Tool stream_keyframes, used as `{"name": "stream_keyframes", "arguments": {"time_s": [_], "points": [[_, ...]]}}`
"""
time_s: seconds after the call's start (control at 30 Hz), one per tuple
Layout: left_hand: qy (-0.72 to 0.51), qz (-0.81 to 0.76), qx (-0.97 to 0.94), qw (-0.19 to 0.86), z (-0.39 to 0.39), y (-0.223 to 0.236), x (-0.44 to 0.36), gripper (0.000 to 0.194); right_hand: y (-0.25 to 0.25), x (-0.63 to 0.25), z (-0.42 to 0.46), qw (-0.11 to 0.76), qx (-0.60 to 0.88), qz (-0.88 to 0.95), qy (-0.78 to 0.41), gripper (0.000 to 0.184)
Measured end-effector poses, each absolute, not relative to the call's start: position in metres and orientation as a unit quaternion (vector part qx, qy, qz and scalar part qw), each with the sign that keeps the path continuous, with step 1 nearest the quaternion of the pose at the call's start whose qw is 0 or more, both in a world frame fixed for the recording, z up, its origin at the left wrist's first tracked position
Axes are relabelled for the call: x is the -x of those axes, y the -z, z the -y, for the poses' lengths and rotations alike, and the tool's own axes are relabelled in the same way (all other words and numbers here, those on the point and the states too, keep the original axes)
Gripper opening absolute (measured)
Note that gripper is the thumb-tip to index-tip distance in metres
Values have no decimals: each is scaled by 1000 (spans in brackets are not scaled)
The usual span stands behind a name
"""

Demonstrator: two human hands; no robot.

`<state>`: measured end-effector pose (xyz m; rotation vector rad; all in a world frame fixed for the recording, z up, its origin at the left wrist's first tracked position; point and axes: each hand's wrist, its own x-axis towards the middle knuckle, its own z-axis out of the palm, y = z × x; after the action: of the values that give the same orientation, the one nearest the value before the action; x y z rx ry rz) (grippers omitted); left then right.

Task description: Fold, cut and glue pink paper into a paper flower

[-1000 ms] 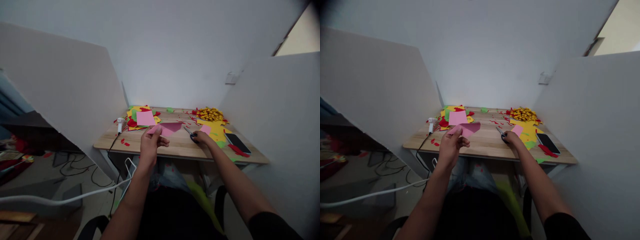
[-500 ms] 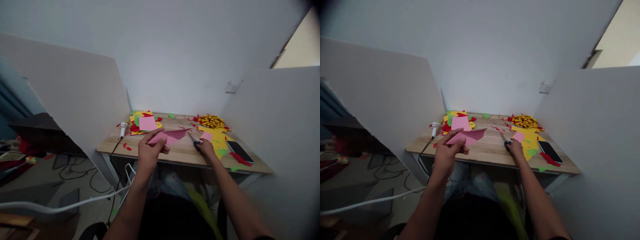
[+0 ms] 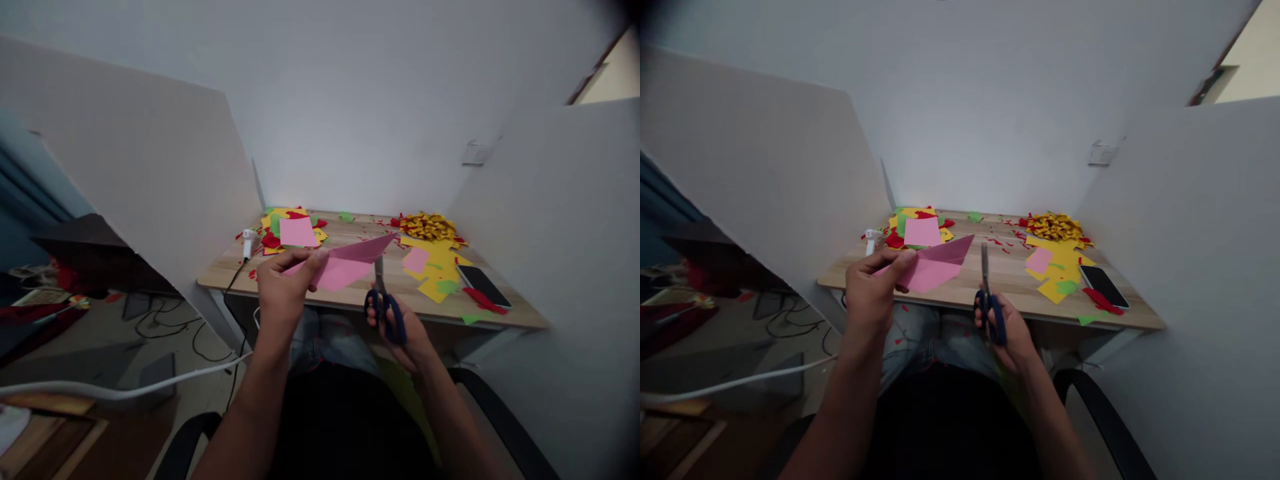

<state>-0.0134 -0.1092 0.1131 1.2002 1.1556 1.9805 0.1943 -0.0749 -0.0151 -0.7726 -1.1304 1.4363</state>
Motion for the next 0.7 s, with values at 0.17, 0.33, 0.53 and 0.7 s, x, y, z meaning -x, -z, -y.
{"name": "stream_keyframes", "arguments": {"time_s": [0.17,0.33,0.53,0.7], "points": [[-736,-422,-465,253,122,-117,16,15,1,-177,133,455,309,577,-604,61],[-726,-436,-488,213,132,-123,17,14,-20,-179,158,424,349,629,-550,50],[-693,-470,-518,173,143,-131,15,12,-45,-180,160,438,383,638,-505,53],[-664,-469,-551,190,146,-132,19,21,-57,-174,160,453,364,647,-494,45]]}}
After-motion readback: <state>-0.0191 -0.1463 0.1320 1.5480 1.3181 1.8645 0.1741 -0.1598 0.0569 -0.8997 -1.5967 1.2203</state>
